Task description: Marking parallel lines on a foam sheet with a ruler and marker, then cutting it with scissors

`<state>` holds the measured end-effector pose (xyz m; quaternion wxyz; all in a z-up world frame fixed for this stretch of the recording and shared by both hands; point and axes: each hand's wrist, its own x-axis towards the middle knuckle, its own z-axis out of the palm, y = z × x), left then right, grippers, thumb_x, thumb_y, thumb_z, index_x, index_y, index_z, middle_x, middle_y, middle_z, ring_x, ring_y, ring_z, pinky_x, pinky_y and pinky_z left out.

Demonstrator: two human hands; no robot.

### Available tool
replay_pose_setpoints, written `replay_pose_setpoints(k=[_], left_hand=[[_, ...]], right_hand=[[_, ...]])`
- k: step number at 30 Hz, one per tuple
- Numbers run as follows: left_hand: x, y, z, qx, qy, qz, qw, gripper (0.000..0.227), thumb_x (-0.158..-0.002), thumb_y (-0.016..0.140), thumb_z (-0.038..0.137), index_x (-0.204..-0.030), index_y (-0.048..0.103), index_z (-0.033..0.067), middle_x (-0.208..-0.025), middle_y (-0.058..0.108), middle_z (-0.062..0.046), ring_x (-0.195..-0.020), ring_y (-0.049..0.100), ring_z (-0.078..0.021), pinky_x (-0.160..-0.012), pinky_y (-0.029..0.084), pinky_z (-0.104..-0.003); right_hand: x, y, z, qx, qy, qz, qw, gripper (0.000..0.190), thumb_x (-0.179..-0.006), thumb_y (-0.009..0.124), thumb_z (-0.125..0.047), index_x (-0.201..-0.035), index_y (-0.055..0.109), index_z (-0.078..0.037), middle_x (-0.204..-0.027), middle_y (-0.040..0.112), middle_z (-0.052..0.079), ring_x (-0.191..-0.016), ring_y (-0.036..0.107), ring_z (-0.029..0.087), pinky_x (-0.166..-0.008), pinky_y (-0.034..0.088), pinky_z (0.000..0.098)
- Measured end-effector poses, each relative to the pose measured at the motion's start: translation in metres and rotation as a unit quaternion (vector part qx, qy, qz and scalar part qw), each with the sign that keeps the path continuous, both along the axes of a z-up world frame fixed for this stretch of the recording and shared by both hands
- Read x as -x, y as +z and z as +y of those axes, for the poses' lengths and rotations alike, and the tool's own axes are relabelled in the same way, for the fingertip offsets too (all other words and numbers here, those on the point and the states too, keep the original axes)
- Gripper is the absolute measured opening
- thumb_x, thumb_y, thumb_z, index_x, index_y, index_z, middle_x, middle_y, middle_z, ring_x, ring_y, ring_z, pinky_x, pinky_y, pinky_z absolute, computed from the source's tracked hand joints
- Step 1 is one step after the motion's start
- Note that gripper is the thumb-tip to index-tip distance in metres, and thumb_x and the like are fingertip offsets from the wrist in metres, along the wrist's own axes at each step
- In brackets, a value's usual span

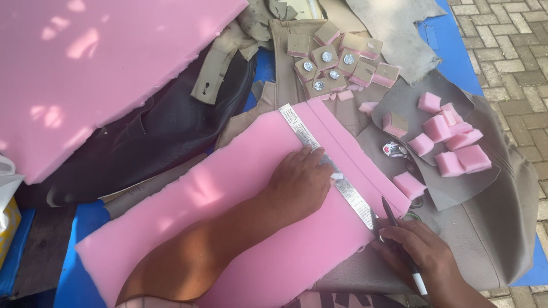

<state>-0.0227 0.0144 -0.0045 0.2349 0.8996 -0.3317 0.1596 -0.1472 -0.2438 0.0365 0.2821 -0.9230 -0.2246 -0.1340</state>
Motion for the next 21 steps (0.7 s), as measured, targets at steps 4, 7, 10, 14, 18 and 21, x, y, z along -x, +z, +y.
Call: replay_pose_setpoints(k=[4,7,10,14,18,21], left_hand=[[-0.004,-0.005,-0.003,-0.004,-0.001,0.005,1.0,0.009,-0.087,0.066,0.017,-0.092,0.066,0.0099,-0.123,0.065,-0.023,-0.111,0.06,-0.0431,-0.09,0.049,-0.054],[-0.005,-0.006,-0.004,0.002,0.002,0.008,1.0,0.007,-0.087,0.066,0.015,-0.085,0.064,0.0081,-0.109,0.066,-0.018,-0.1,0.062,-0.04,-0.081,0.05,-0.052],[-0.003,-0.014,-0.006,0.004,0.012,-0.05,0.999,0.014,-0.088,0.073,0.02,-0.092,0.065,0.0087,-0.121,0.065,-0.024,-0.112,0.063,-0.0462,-0.084,0.053,-0.053],[-0.004,-0.021,-0.009,0.004,0.029,-0.057,0.998,0.011,-0.088,0.072,0.017,-0.089,0.063,0.0115,-0.12,0.066,-0.022,-0.11,0.063,-0.0435,-0.079,0.051,-0.051],[-0.001,-0.018,-0.009,-0.006,0.037,-0.083,0.996,0.005,-0.092,0.067,0.014,-0.088,0.064,0.0119,-0.119,0.067,-0.023,-0.112,0.066,-0.0471,-0.081,0.054,-0.052],[0.0,-0.022,-0.011,-0.009,0.04,-0.098,0.994,0.007,-0.09,0.068,0.01,-0.086,0.063,0.0125,-0.117,0.066,-0.024,-0.109,0.066,-0.047,-0.083,0.053,-0.05]], right_hand=[[-0.002,0.007,0.008,0.003,0.019,-0.014,1.0,0.029,-0.081,0.081,-0.015,-0.105,0.065,-0.013,-0.108,0.077,0.004,-0.092,0.074,0.017,-0.083,0.059,0.0299],[-0.002,0.009,0.01,-0.013,0.044,-0.028,0.999,0.029,-0.081,0.081,-0.01,-0.105,0.064,-0.009,-0.108,0.076,0.009,-0.093,0.076,0.02,-0.083,0.059,0.0315],[-0.003,0.011,0.009,0.005,0.015,0.013,1.0,0.025,-0.082,0.08,-0.014,-0.104,0.068,-0.011,-0.109,0.077,0.004,-0.097,0.074,0.018,-0.088,0.059,0.0303],[-0.002,0.009,0.01,-0.002,0.032,-0.016,0.999,0.026,-0.083,0.078,-0.012,-0.107,0.067,-0.011,-0.11,0.077,0.006,-0.096,0.075,0.019,-0.087,0.06,0.032],[-0.003,0.012,0.011,-0.001,0.038,-0.022,0.999,0.031,-0.082,0.08,-0.011,-0.11,0.065,-0.011,-0.111,0.076,0.007,-0.098,0.075,0.018,-0.086,0.06,0.0292],[-0.002,-0.001,0.005,0.009,0.039,-0.034,0.999,0.026,-0.083,0.08,-0.013,-0.106,0.067,-0.012,-0.11,0.077,0.005,-0.095,0.075,0.018,-0.086,0.059,0.029]])
